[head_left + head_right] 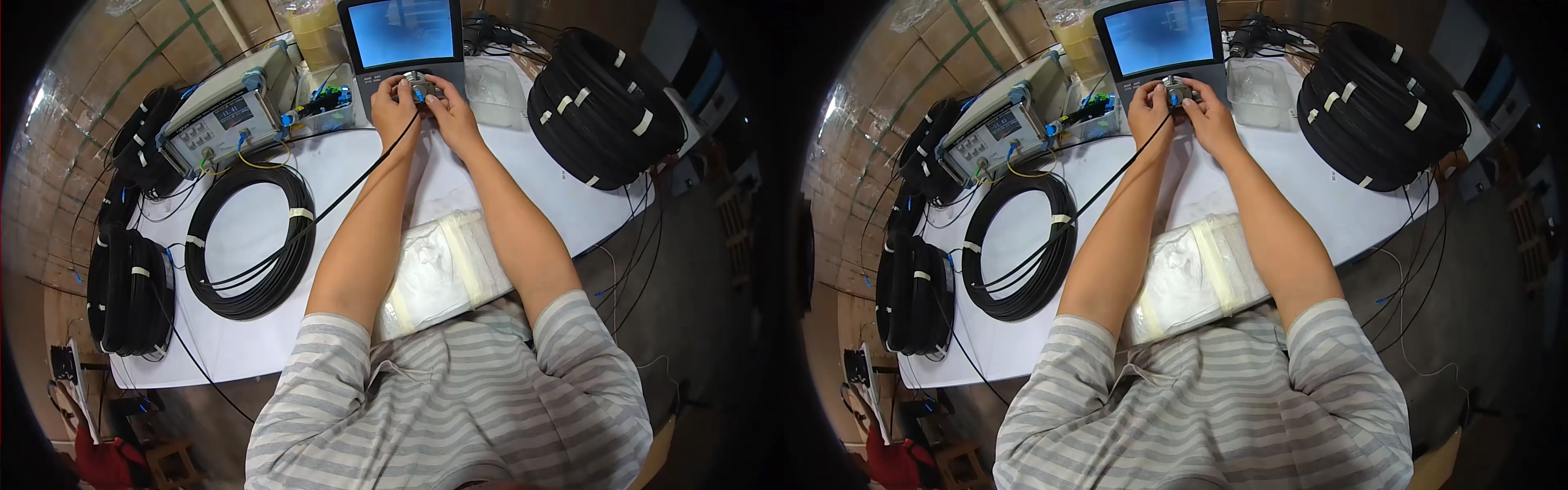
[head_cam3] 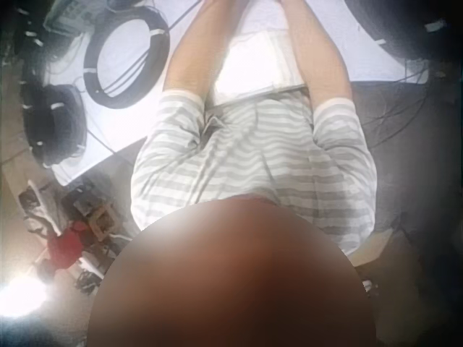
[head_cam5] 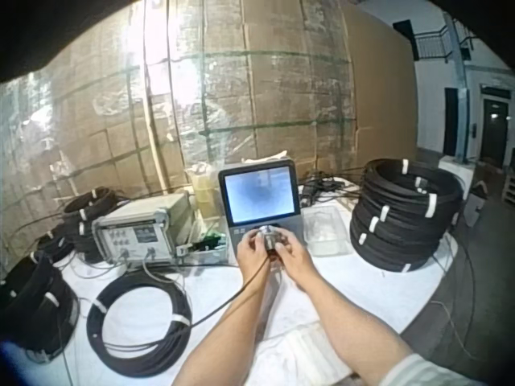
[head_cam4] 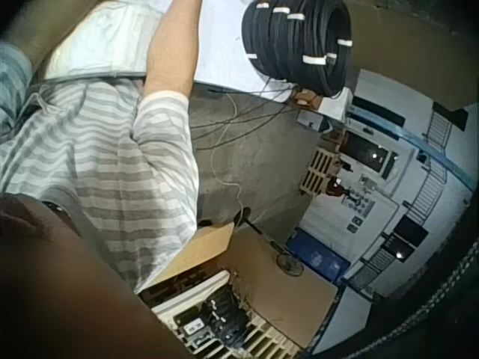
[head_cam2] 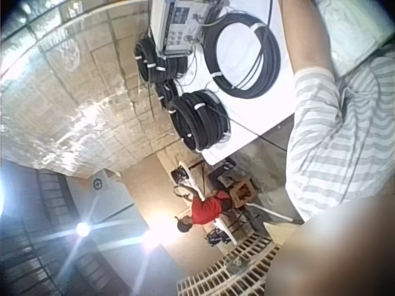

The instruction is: Inspecting a cable connector using an electronic microscope probe at a workbench.

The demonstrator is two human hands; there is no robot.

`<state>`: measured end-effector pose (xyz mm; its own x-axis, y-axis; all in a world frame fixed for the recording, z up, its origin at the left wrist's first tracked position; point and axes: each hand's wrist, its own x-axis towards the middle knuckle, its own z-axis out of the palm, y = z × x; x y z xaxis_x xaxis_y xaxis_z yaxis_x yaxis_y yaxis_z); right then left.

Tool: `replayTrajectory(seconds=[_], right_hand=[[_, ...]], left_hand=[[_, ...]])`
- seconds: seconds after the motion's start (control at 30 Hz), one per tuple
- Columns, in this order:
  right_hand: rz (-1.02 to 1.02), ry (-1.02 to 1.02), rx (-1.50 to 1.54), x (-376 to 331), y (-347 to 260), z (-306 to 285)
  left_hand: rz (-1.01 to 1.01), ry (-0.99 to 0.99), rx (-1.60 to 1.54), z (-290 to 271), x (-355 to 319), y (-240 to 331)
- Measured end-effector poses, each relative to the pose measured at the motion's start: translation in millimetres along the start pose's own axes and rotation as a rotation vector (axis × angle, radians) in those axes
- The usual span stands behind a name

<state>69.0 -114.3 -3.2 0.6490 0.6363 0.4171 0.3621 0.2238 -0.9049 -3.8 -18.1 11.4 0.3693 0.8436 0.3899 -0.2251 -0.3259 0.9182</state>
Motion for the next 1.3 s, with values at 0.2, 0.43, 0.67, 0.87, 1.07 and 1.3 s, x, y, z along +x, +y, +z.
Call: replayTrajectory(seconds=[0.2,0.43,0.67,0.87,1.07,1.3], right_hand=[[0.072,0.011,0.117,-2,2,1],[0.172,0.029,0.313,-4,0,7],[0.189,0.042,0.318,-4,1,6],[-0.114,0.044,-0.077,-3,0,7],[-0.056,0.040,-0.013,-3,-6,7],[-0.047,0.054,0.100,0,5,5]], left_hand=[[0.134,-0.016,0.131,-3,-4,9],[0.207,-0.062,0.254,-8,-4,19],[0.216,-0.047,0.234,-2,-7,14],[0.033,0.025,0.108,-3,-3,2],[0.132,0.082,0.121,1,0,-4],[0.199,0.046,0.166,3,-1,0]])
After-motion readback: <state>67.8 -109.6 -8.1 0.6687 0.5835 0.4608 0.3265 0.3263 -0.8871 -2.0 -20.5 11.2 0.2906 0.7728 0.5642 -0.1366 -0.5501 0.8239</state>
